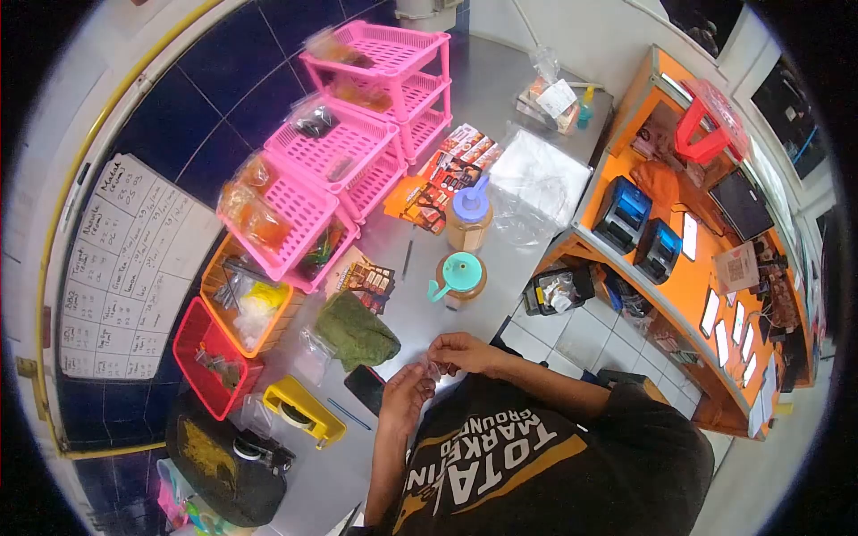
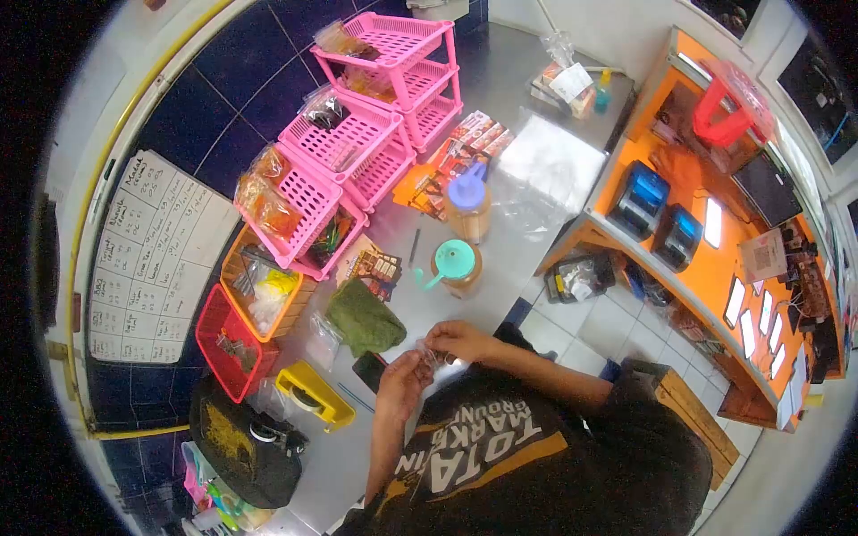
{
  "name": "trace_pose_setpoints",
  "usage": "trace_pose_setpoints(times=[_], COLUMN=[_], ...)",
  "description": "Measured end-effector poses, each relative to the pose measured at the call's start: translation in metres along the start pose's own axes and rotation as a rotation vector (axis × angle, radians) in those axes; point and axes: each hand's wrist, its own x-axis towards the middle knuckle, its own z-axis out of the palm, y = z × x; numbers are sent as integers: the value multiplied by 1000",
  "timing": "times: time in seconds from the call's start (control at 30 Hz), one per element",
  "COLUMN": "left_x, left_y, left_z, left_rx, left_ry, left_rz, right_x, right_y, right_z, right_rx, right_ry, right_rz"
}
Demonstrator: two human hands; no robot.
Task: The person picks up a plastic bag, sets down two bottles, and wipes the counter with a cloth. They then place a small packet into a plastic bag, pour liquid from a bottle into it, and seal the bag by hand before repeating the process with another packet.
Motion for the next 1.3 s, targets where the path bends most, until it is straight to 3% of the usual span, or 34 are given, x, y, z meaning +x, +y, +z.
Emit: trace_pose_setpoints(times=[0.17,0.3,0.4,0.43,0.47,0.5,0.53,0.57,0.6,0.7,0.77,0.83,0.87,0.93,1.0,1.07,1.2,1.27,1.3], left_x=[-2,-10,-9,-8,-9,-8,-1,5,8,-6,-21,-22,-19,-6,-14,-24,-27,-25,-26], left_y=[2,11,14,17,22,26,28,29,31,60,80,100,99,99,105,111,109,108,105], left_z=[-11,-11,-5,0,8,14,20,27,29,41,44,52,45,30,35,40,28,25,28], left_rx=[-102,-107,22,16,253,490,481,823,1173,1103,1101,1236,1234,1188,1107,1029,712,576,451], left_ry=[-31,-71,-41,-30,112,255,269,437,599,546,500,327,333,131,113,97,6,-21,-35], left_rz=[-28,32,159,166,267,361,355,665,978,986,928,1277,1282,1222,1153,1081,968,946,913], right_x=[-13,-3,1,2,3,7,11,11,11,21,21,16,13,10,2,-10,-13,-9,-9], right_y=[-15,-2,-9,-18,-26,-33,-40,-43,-49,-79,-90,-111,-119,-126,-135,-148,-149,-141,-144], right_z=[12,4,10,18,26,32,38,46,54,61,52,59,62,61,60,62,59,60,62], right_rx=[463,474,417,234,52,50,-358,-766,-764,-845,-589,-459,-331,-326,-322,-475,-696,-310,-312], right_ry=[-23,-170,-114,8,129,119,316,501,486,590,470,400,335,290,248,123,108,46,40], right_rz=[239,237,218,112,3,13,-239,-489,-478,-560,-616,-511,-406,-385,-363,-492,-633,-572,-577])
